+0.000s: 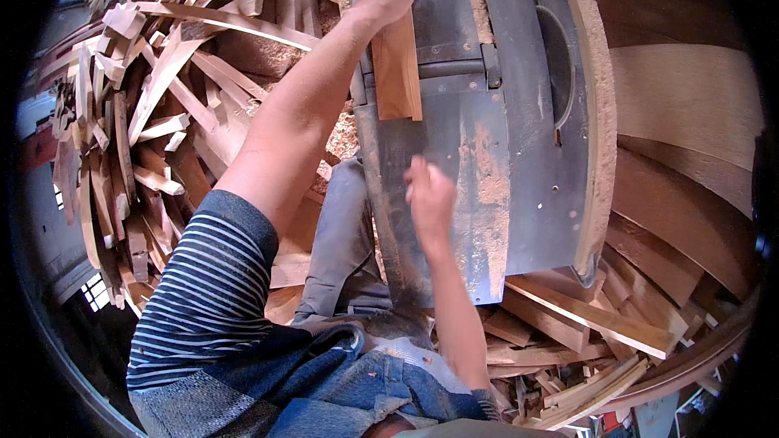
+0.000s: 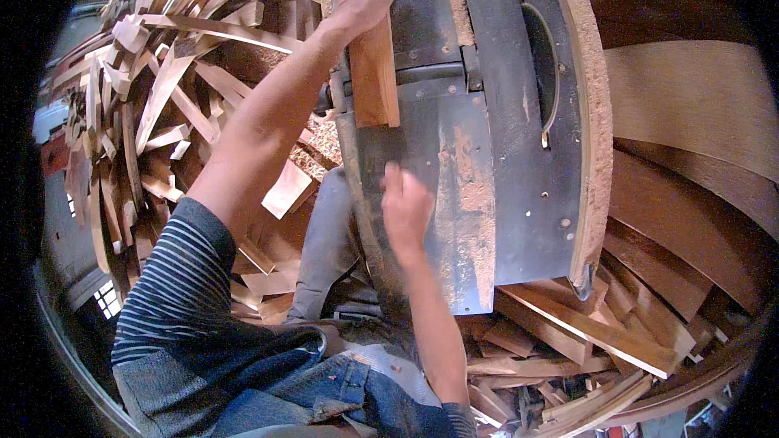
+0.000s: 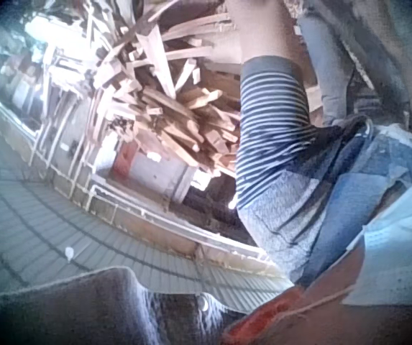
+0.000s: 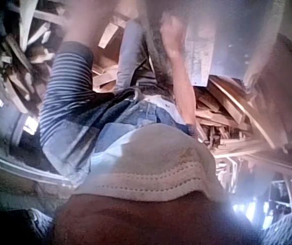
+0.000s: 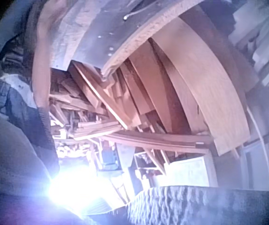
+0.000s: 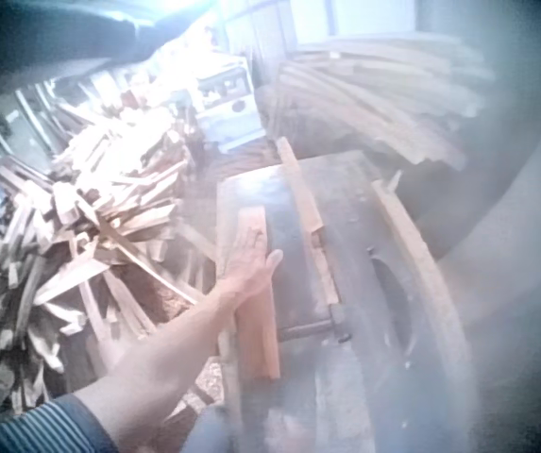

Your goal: The person selects a piece of wood from a pile, measures it with a tape measure, and then cuts it using a table saw.

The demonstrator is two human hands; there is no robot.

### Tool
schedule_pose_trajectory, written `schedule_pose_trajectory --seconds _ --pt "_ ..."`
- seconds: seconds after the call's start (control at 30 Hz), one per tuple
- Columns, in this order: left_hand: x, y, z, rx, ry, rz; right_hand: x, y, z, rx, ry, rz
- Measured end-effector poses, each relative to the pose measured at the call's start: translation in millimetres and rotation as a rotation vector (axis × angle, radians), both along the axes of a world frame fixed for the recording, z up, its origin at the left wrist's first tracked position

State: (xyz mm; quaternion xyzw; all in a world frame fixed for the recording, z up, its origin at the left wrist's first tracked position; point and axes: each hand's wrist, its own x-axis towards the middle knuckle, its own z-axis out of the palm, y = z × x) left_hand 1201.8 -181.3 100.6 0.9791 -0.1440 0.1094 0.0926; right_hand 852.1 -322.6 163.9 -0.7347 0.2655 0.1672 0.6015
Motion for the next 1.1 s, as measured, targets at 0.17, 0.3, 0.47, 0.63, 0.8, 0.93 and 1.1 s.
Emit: schedule_pose_trajectory --seconds 0.17,0.3,0.47,0.63,0.8,0.93,1.1 --pt "24.9 -8.0 20.6 -0.058 0.072 -0.004 -116.3 -26.5 4.4 -0.268 -0.106 0.066" --pt "47.4 0.2 13.0 -0.206 0.120 0.023 -185.8 -45.8 -4.8 -0.474 -0.160 0.116" --pt "90.7 2.0 3.4 -0.248 0.171 0.051 -199.5 -50.0 -21.4 -0.706 -0.337 0.225" --pt "104.7 2.1 10.1 -0.158 0.175 0.103 -204.2 -50.2 -29.2 -0.784 -0.403 0.239" --pt "91.8 -1.0 44.1 -0.010 0.447 0.342 -212.8 -51.0 -35.0 -0.792 -0.416 0.237" --pt "59.9 43.4 67.3 -0.477 0.349 0.313 -211.7 -52.8 -29.8 -0.767 -0.437 0.226" --pt "-43.2 101.8 163.7 -1.587 0.556 -0.105 -212.9 -53.9 -33.3 -0.698 -0.548 0.225"
